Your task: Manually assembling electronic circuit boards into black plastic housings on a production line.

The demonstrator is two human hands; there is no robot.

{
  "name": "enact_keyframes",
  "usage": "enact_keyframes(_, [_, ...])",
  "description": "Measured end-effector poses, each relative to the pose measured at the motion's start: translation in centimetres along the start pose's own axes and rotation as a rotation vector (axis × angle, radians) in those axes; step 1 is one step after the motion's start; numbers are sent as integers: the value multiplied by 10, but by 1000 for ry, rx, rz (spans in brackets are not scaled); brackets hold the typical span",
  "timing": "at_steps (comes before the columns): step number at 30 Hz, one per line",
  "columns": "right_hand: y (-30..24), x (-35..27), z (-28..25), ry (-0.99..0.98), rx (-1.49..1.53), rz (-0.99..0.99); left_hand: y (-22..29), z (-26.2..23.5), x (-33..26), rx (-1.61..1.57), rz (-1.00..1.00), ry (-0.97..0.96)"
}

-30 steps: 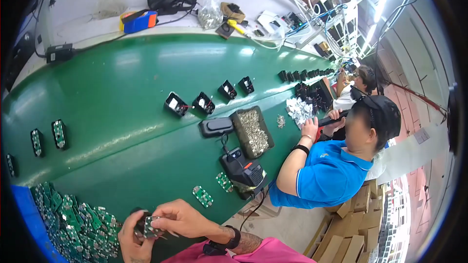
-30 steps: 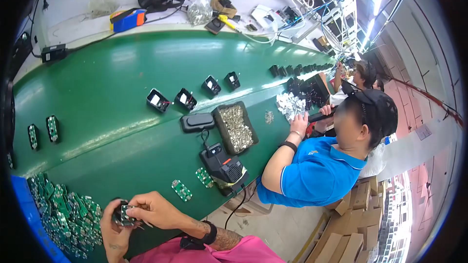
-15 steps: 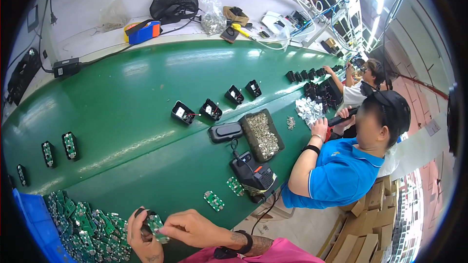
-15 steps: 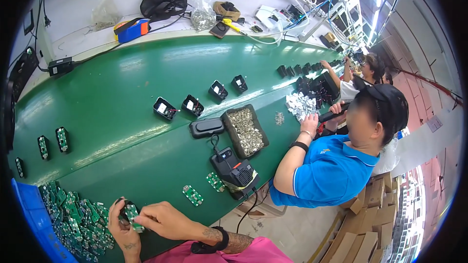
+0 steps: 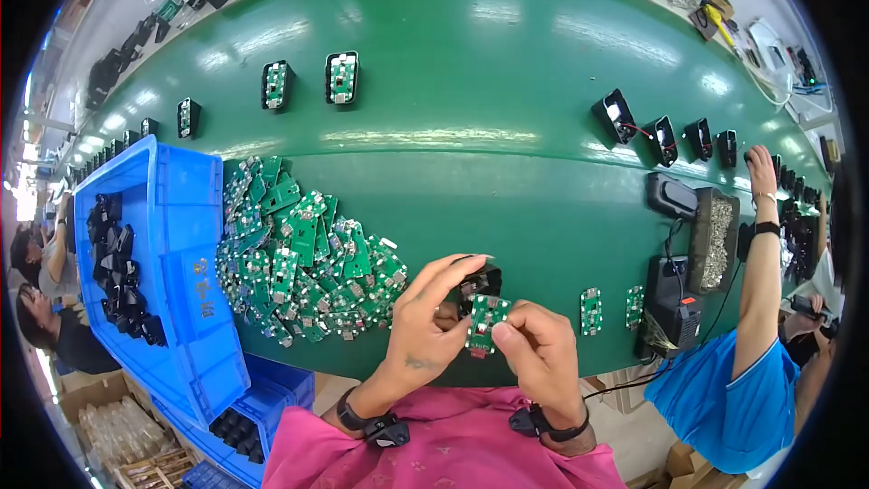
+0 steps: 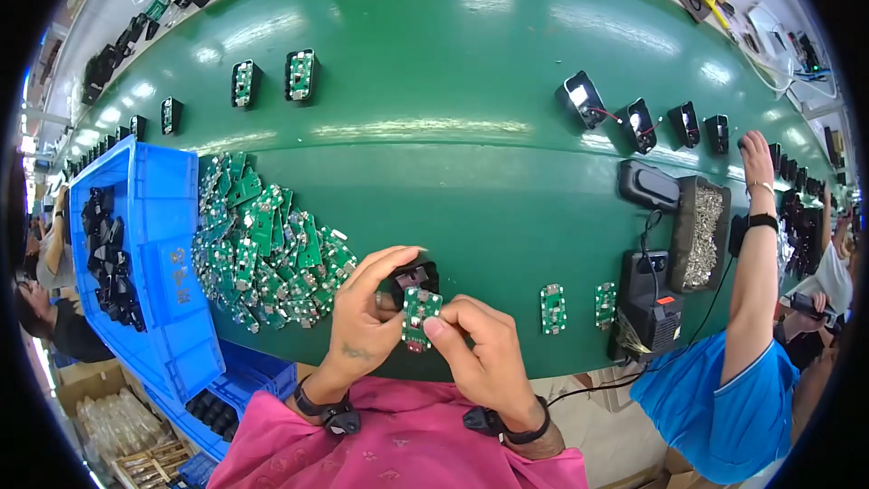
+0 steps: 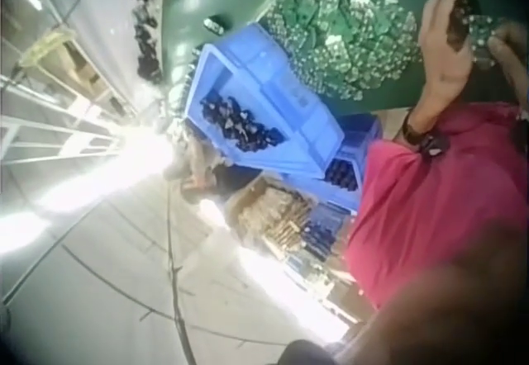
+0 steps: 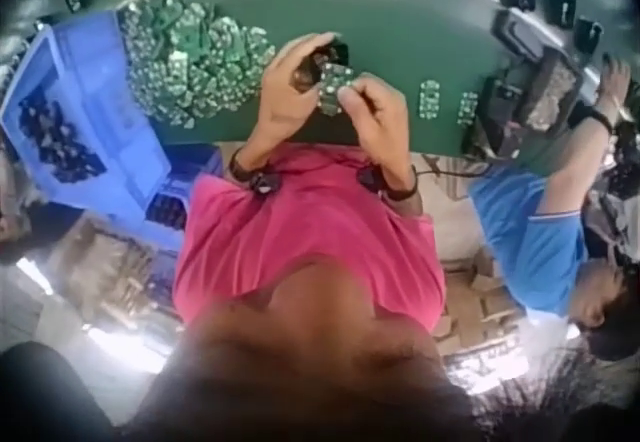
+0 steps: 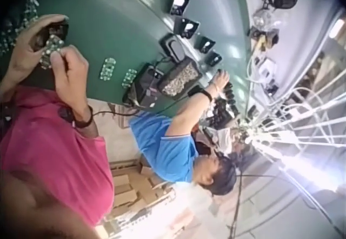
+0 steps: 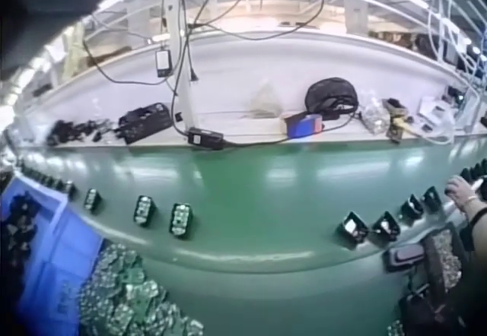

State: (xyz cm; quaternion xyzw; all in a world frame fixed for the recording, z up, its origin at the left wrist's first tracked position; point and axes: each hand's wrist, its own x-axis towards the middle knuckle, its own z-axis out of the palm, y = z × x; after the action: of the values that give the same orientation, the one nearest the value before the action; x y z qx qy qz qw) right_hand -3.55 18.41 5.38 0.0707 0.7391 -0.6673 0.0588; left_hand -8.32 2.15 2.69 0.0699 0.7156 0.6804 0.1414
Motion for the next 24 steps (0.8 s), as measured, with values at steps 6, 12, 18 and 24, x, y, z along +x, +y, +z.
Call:
enact_keyframes(6, [-2,7,-2,6,-204,-117,-6,3,7,508,365,-50])
enact_keyframes(12, [6,12,11,102,-113,-243,1,21,-8,121,174,143])
enact_keyframes(18, [9,15,12,175,-112,-153,-16,15,-4,135,189,158])
enact_keyframes(24, [2,14,7,286,-278,-190,14,6,-3,-103,-7,-66])
